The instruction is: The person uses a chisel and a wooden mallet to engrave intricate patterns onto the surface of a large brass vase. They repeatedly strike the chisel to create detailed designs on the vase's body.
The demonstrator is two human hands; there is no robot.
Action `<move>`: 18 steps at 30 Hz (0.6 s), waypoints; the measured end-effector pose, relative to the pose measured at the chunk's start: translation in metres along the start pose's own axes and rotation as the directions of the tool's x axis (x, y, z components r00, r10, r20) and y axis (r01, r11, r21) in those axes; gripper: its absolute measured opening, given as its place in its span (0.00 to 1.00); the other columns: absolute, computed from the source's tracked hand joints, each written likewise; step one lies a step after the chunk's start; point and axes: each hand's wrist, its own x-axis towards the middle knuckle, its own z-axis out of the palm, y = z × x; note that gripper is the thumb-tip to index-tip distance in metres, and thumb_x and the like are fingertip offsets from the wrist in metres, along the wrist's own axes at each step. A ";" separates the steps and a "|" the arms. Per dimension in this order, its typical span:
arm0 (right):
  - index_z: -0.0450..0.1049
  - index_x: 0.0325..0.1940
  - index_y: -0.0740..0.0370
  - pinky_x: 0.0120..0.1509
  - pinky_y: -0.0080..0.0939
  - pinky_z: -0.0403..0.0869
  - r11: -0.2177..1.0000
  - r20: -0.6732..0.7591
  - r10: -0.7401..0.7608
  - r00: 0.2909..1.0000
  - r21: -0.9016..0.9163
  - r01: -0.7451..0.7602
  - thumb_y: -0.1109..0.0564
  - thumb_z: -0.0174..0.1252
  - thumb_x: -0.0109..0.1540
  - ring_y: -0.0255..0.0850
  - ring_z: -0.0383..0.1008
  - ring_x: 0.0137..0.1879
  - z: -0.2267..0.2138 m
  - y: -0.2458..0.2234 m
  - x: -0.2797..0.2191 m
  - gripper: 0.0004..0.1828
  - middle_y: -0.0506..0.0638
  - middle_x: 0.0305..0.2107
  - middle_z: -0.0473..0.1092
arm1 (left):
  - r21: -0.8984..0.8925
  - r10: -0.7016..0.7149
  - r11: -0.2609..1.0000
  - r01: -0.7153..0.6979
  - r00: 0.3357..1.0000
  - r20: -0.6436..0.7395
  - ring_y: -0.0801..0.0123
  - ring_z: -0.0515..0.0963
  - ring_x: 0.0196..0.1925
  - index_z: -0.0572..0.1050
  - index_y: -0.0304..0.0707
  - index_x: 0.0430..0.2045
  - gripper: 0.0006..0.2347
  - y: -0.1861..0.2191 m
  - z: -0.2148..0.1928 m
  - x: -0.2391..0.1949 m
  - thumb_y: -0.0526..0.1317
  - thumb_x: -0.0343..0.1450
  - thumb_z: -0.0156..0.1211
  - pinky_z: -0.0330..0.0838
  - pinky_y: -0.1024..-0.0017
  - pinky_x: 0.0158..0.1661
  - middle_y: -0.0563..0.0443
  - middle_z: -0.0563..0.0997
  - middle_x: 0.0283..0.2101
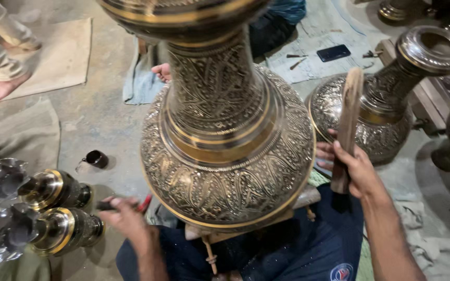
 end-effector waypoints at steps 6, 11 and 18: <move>0.65 0.73 0.64 0.35 0.36 0.71 0.947 -0.003 -0.283 0.959 -0.155 0.280 0.59 0.62 0.64 0.35 0.69 0.31 -0.050 0.036 -0.064 0.32 0.50 0.28 0.70 | 0.019 0.250 0.965 -0.262 0.940 0.233 0.70 0.77 0.42 0.65 0.33 0.67 0.14 0.074 -0.015 -0.045 0.27 0.85 0.48 0.76 0.71 0.48 0.47 0.75 0.43; 0.70 0.52 0.69 0.36 0.36 0.75 0.942 0.043 -0.226 0.973 -0.243 0.230 0.63 0.66 0.59 0.34 0.72 0.32 -0.084 0.073 -0.083 0.20 0.48 0.29 0.71 | -0.116 0.246 0.969 -0.217 0.871 0.424 0.56 0.86 0.52 0.65 0.30 0.61 0.16 0.128 0.015 -0.120 0.24 0.78 0.56 0.83 0.62 0.56 0.36 0.82 0.46; 0.75 0.49 0.59 0.25 0.34 0.70 0.861 0.148 -0.169 0.974 -0.458 0.219 0.55 0.66 0.57 0.32 0.70 0.24 -0.091 0.006 -0.113 0.18 0.45 0.21 0.70 | -0.159 0.390 0.898 -0.411 0.575 0.719 0.58 0.87 0.47 0.68 0.31 0.56 0.18 0.135 0.075 -0.198 0.23 0.72 0.63 0.85 0.68 0.49 0.35 0.85 0.45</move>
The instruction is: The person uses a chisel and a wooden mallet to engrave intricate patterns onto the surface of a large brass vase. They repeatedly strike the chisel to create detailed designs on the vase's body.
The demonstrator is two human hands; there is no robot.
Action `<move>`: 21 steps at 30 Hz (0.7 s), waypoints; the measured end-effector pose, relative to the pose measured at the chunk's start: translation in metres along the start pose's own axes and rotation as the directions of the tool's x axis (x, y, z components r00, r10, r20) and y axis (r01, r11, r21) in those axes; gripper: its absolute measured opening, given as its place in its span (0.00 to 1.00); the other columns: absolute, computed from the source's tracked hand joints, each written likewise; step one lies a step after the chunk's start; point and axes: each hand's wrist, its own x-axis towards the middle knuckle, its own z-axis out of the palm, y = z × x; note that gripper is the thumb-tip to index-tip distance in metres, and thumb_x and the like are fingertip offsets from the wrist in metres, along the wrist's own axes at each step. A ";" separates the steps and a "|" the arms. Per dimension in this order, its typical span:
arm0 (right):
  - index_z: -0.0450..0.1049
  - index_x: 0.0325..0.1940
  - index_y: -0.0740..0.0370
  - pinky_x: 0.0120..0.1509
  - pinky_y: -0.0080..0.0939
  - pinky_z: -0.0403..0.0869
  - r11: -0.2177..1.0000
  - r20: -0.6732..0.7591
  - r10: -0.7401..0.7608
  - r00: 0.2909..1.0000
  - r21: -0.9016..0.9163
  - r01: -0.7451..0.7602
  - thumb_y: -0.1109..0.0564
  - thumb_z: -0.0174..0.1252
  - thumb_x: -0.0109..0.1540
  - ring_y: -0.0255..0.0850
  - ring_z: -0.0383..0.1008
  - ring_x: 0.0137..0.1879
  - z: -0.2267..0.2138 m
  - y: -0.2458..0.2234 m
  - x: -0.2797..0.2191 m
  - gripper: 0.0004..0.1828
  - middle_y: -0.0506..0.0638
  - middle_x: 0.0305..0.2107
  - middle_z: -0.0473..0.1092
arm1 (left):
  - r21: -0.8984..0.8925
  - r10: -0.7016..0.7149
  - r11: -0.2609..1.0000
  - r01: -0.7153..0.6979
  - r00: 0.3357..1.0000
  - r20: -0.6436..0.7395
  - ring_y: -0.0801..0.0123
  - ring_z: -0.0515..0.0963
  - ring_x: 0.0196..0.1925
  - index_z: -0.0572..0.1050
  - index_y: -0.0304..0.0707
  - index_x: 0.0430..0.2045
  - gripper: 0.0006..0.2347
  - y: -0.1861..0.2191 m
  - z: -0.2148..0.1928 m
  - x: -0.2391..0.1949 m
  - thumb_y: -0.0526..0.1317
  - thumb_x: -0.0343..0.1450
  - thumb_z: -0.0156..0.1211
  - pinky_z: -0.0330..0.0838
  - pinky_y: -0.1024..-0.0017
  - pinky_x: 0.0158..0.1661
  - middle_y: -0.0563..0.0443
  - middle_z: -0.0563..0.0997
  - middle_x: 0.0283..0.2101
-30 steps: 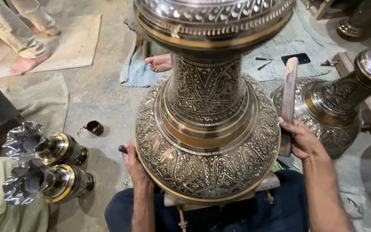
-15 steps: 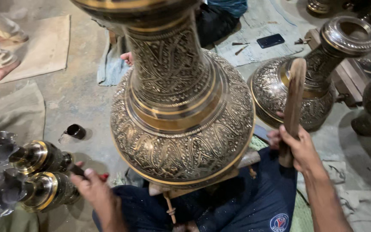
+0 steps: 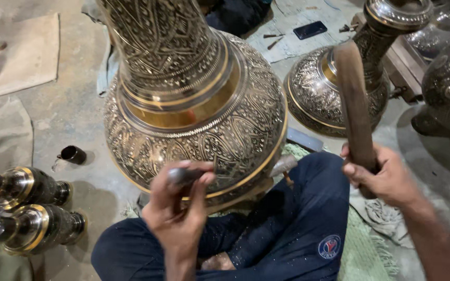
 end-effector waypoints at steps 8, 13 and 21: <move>0.79 0.51 0.57 0.28 0.37 0.78 0.761 0.154 -0.083 0.985 -0.629 0.163 0.47 0.73 0.51 0.36 0.77 0.24 -0.003 -0.140 -0.028 0.26 0.48 0.23 0.76 | 0.149 0.195 0.968 -0.204 0.978 0.072 0.64 0.88 0.46 0.70 0.31 0.53 0.15 -0.008 0.031 0.005 0.25 0.74 0.64 0.87 0.72 0.48 0.40 0.84 0.46; 0.80 0.49 0.55 0.33 0.37 0.78 0.575 0.202 -0.265 0.943 -0.752 0.323 0.47 0.75 0.50 0.35 0.79 0.26 0.018 -0.191 -0.036 0.26 0.49 0.25 0.79 | 0.328 0.343 0.874 -0.360 0.933 0.110 0.62 0.87 0.46 0.72 0.32 0.51 0.13 -0.016 0.035 0.002 0.26 0.74 0.65 0.85 0.70 0.46 0.42 0.84 0.44; 0.77 0.49 0.58 0.43 0.39 0.79 0.174 0.410 -0.523 0.747 -0.807 0.565 0.45 0.72 0.50 0.40 0.82 0.41 0.038 -0.215 -0.046 0.28 0.50 0.37 0.80 | 0.495 0.177 0.857 -0.145 0.984 -0.017 0.70 0.78 0.25 0.76 0.32 0.43 0.15 -0.040 0.032 -0.024 0.19 0.66 0.62 0.73 0.73 0.31 0.48 0.79 0.26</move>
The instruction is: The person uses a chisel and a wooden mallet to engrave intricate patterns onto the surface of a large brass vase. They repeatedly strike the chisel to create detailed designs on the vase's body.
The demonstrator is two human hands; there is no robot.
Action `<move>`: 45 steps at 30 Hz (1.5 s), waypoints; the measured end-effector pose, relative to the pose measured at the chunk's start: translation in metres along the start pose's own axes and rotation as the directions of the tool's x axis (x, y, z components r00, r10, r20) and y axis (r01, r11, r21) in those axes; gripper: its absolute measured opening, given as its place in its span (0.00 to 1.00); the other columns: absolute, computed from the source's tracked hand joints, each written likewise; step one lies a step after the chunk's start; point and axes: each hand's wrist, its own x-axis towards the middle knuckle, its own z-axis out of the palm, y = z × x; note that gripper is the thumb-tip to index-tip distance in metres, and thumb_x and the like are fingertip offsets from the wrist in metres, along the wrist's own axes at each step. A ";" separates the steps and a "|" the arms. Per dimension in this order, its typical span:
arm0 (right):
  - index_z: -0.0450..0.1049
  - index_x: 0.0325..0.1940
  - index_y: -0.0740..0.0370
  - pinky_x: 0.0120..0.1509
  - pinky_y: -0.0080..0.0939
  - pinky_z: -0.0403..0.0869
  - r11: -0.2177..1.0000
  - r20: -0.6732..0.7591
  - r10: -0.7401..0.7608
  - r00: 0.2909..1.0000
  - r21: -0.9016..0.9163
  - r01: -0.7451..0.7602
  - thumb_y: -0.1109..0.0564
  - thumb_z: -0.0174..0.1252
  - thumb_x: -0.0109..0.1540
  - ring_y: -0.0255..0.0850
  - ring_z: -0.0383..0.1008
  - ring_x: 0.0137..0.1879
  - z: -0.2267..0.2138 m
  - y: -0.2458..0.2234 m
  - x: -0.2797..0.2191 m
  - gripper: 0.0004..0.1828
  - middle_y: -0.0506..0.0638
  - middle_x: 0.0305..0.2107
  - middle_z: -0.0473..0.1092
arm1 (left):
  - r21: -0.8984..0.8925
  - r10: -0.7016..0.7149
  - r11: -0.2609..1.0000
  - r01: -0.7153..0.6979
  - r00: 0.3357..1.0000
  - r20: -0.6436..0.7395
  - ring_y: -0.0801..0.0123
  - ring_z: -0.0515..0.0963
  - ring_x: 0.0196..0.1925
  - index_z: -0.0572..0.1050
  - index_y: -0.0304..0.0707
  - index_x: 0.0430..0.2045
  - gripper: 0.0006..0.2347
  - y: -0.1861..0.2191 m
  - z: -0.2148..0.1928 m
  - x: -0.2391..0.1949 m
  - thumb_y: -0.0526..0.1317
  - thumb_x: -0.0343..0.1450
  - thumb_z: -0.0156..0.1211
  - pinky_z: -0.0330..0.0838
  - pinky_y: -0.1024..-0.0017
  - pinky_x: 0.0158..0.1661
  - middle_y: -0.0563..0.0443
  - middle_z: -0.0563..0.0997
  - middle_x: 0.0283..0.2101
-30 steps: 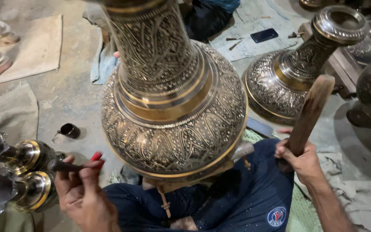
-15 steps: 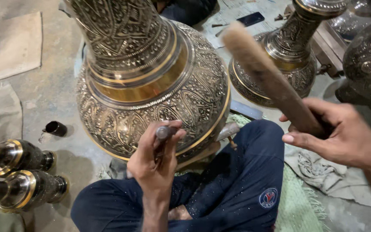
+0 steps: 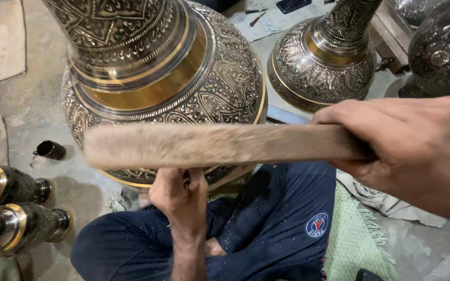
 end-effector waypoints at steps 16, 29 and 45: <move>0.72 0.42 0.61 0.38 0.43 0.78 0.995 0.069 -0.094 0.993 0.028 0.092 0.57 0.68 0.49 0.43 0.80 0.36 0.015 -0.007 0.014 0.20 0.49 0.30 0.76 | -0.648 -0.263 0.698 0.304 0.951 0.164 0.61 0.81 0.56 0.69 0.28 0.54 0.13 0.000 0.015 -0.007 0.31 0.76 0.63 0.80 0.66 0.59 0.38 0.79 0.54; 0.72 0.40 0.62 0.33 0.44 0.78 0.996 0.093 -0.051 0.994 0.083 0.043 0.61 0.71 0.47 0.43 0.80 0.31 0.016 -0.007 0.022 0.21 0.51 0.24 0.75 | -0.366 -0.282 0.871 0.326 0.944 0.170 0.72 0.83 0.41 0.73 0.28 0.48 0.11 -0.006 0.009 -0.001 0.26 0.72 0.62 0.80 0.72 0.42 0.43 0.83 0.47; 0.73 0.41 0.62 0.38 0.40 0.78 0.985 -0.036 -0.127 0.991 0.113 0.131 0.60 0.66 0.48 0.42 0.80 0.34 0.022 -0.006 0.020 0.18 0.50 0.28 0.76 | -0.359 -0.126 0.908 0.216 0.958 0.257 0.61 0.83 0.43 0.69 0.30 0.53 0.20 0.001 -0.010 0.008 0.23 0.66 0.58 0.76 0.71 0.46 0.47 0.80 0.45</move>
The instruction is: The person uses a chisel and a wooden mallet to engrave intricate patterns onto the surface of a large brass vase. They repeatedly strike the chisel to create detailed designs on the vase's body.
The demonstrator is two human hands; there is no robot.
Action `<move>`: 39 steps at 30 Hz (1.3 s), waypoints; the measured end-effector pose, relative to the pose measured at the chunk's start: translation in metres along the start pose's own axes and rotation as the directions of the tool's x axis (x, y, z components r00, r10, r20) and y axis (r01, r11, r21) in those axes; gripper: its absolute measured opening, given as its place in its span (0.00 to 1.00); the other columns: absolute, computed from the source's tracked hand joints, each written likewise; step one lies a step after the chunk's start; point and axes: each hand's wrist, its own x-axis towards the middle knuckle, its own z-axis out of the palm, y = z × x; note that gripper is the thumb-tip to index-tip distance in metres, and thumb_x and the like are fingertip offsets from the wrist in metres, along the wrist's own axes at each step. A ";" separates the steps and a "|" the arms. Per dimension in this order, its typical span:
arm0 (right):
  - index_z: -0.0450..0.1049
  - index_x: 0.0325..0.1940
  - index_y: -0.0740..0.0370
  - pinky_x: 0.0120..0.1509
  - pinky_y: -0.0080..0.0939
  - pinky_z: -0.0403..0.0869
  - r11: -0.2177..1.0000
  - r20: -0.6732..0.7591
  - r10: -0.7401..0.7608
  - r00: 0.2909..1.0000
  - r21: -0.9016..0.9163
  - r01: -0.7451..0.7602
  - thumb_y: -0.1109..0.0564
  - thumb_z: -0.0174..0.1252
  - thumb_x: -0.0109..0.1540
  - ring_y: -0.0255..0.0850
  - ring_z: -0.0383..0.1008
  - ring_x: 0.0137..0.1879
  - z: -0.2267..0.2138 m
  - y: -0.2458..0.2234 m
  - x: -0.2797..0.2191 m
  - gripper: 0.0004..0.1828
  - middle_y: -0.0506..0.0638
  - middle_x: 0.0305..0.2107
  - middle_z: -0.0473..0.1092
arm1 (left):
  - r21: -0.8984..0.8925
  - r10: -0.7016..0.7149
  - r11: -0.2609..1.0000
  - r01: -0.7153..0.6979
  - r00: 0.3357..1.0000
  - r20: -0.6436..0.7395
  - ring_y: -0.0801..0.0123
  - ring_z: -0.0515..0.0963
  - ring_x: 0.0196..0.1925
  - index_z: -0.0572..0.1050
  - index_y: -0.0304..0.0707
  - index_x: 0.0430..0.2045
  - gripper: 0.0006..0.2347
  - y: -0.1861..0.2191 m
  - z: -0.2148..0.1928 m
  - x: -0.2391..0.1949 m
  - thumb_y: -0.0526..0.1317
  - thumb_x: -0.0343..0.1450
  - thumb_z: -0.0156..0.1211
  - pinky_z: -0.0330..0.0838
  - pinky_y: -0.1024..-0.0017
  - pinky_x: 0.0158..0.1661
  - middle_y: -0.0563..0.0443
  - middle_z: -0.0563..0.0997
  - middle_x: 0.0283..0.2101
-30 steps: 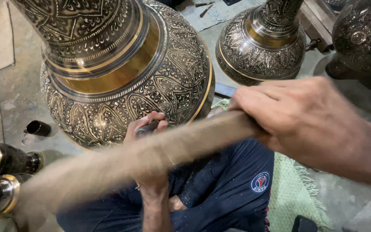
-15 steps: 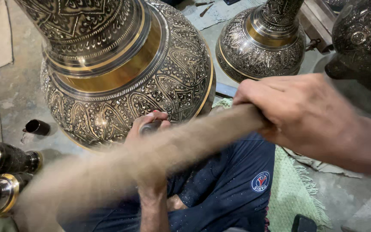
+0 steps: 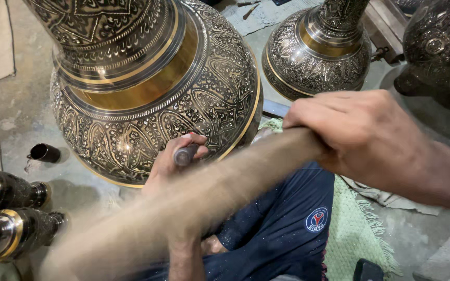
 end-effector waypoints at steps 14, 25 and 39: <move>0.73 0.42 0.62 0.27 0.41 0.75 0.990 0.130 0.129 0.983 -0.079 -0.119 0.57 0.68 0.56 0.38 0.78 0.27 -0.012 -0.007 0.004 0.15 0.49 0.22 0.74 | 0.316 0.315 0.921 -0.227 0.912 -0.263 0.79 0.70 0.18 0.73 0.32 0.45 0.11 -0.058 0.006 -0.016 0.29 0.71 0.65 0.65 0.77 0.21 0.57 0.77 0.23; 0.73 0.51 0.64 0.36 0.40 0.78 0.999 0.015 0.048 0.999 -0.002 -0.048 0.61 0.69 0.53 0.40 0.80 0.32 0.003 -0.001 -0.007 0.23 0.52 0.31 0.78 | 0.246 0.323 0.927 -0.283 0.935 -0.143 0.66 0.81 0.36 0.74 0.31 0.46 0.09 -0.032 0.001 -0.011 0.34 0.74 0.64 0.76 0.67 0.40 0.48 0.79 0.35; 0.72 0.38 0.61 0.32 0.42 0.75 0.992 -0.040 0.024 0.999 0.123 -0.019 0.62 0.68 0.45 0.42 0.78 0.31 0.007 -0.002 -0.001 0.19 0.49 0.26 0.75 | -0.819 -0.706 0.265 0.508 0.681 0.194 0.62 0.85 0.44 0.74 0.20 0.48 0.14 -0.025 -0.004 0.009 0.35 0.73 0.58 0.80 0.70 0.45 0.40 0.86 0.46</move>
